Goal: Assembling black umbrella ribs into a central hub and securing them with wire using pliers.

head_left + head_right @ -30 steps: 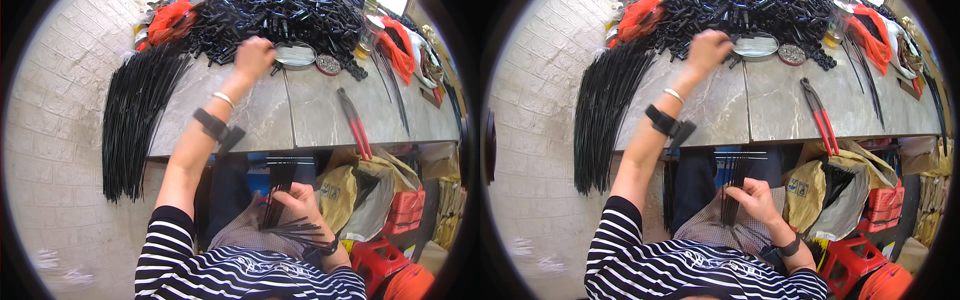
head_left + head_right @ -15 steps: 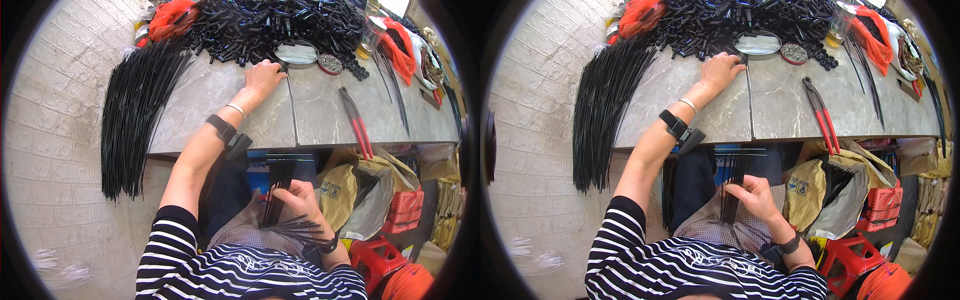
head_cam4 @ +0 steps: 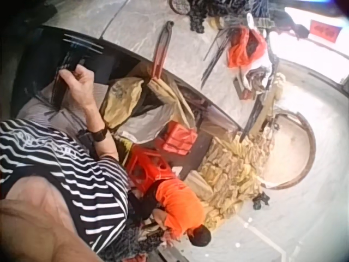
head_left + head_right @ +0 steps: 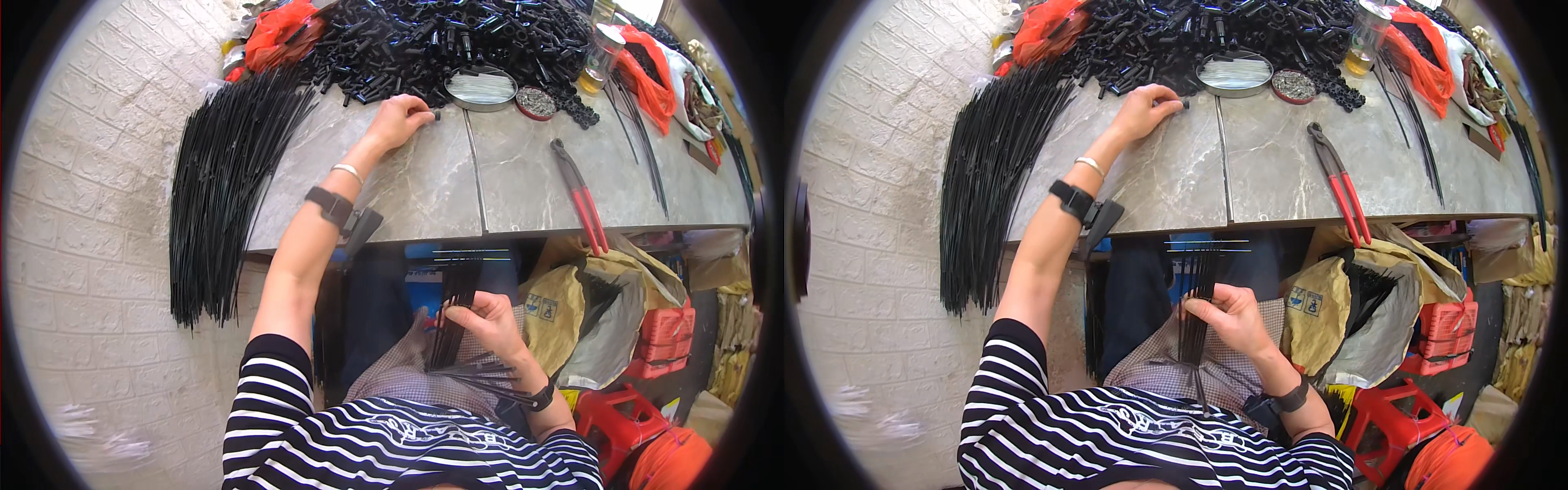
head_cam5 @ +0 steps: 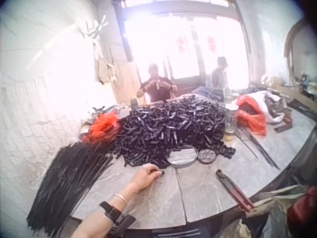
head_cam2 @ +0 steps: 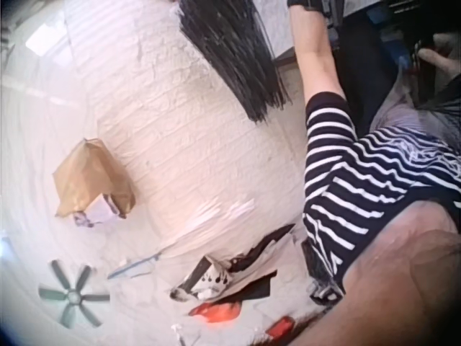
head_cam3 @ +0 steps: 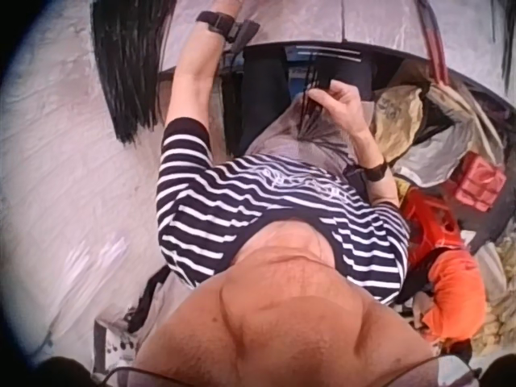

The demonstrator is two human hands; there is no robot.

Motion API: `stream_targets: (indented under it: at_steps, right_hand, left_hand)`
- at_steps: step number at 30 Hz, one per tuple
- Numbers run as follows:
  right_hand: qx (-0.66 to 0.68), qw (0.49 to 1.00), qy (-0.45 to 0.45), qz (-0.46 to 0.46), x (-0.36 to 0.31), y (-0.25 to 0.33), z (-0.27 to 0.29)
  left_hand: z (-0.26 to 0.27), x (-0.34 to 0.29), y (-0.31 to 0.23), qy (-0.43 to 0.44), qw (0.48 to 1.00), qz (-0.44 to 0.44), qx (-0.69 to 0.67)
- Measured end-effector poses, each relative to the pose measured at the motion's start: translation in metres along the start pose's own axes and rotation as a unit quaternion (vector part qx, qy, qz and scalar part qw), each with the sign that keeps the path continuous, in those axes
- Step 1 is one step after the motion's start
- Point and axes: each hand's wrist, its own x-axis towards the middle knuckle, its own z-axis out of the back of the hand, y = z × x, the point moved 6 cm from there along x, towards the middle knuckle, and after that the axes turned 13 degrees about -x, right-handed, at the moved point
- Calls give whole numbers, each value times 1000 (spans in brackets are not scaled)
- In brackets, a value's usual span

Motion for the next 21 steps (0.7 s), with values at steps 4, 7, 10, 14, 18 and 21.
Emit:
stream_targets:
  at_steps: [4,7,10,14,18,21]
  right_hand:
    - [-2,1000,-17,-9,-2,-4,0]
    - [0,1000,-16,5,-2,-5,2]
    - [11,1000,-6,3,0,-7,4]
    - [10,1000,6,-1,3,-3,2]
    - [-5,1000,14,7,7,-2,-3]
    - [-13,1000,25,7,8,-1,-8]
  left_hand:
    - [5,7,1,-27,999,3,-32]
    - [2,-10,-5,-8,991,59,-121]
    - [7,-50,-35,21,984,65,-167]
    - [16,-111,-64,17,941,121,-316]
    - [17,-153,-83,18,832,197,-519]
    - [11,-176,-79,19,787,226,-574]
